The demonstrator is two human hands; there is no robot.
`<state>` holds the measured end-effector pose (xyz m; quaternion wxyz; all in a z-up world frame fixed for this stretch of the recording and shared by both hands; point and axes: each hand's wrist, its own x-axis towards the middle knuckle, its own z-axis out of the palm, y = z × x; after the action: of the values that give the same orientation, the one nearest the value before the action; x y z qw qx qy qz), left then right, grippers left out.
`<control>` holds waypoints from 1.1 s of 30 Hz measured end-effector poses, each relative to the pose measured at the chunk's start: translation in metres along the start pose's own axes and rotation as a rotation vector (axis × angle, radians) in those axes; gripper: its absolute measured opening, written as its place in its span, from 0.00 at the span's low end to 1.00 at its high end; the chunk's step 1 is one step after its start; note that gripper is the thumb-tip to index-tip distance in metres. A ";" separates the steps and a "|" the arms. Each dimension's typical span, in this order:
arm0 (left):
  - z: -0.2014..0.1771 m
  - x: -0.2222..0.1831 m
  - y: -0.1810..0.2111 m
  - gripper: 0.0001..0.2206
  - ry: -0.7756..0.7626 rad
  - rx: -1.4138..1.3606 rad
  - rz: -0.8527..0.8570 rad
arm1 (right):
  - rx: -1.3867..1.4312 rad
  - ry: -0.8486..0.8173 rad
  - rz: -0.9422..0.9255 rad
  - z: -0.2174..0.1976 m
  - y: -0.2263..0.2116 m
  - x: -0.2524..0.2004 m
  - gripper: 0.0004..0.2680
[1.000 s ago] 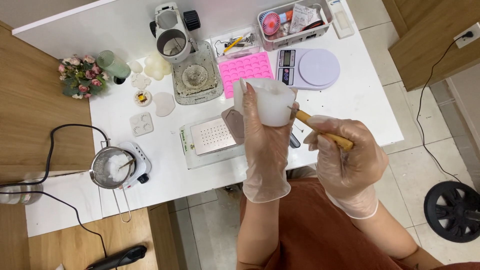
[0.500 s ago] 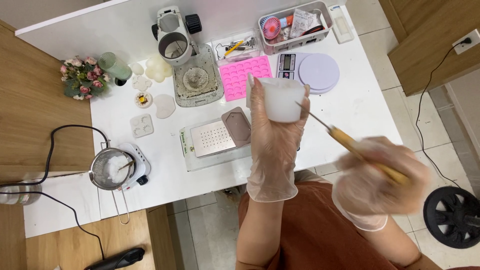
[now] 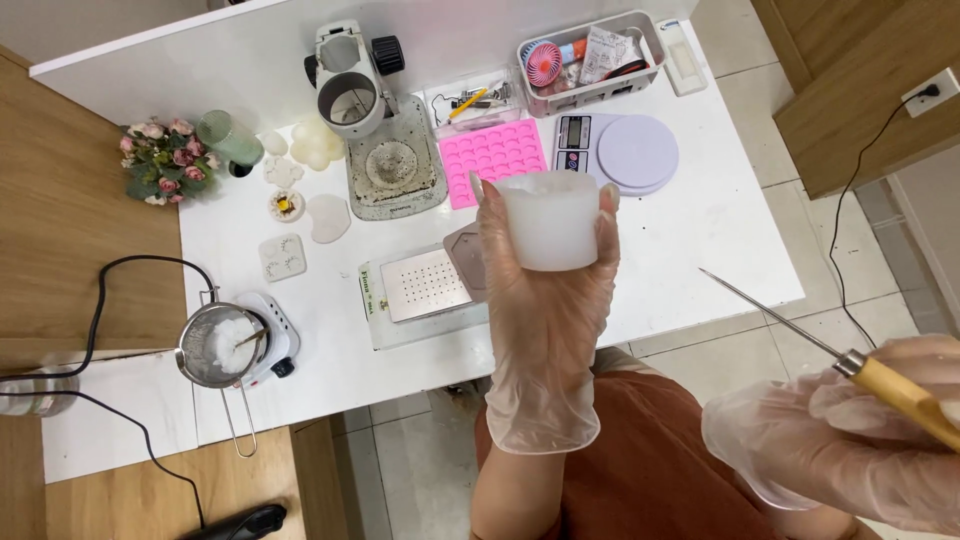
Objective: Preparing a silicone candle mold by inserting a wick through the bottom using a needle tool.
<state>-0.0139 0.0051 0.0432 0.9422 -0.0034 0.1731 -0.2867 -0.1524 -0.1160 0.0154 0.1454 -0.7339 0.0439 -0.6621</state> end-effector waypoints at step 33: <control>-0.191 -0.036 0.154 0.52 0.513 0.668 0.184 | 0.403 -0.800 1.086 0.218 0.198 -0.164 0.09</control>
<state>-0.0212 0.1712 -0.1411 0.8398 0.3886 0.2988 -0.2332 0.0680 -0.2292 -0.2137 0.5935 -0.7541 0.2238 -0.1701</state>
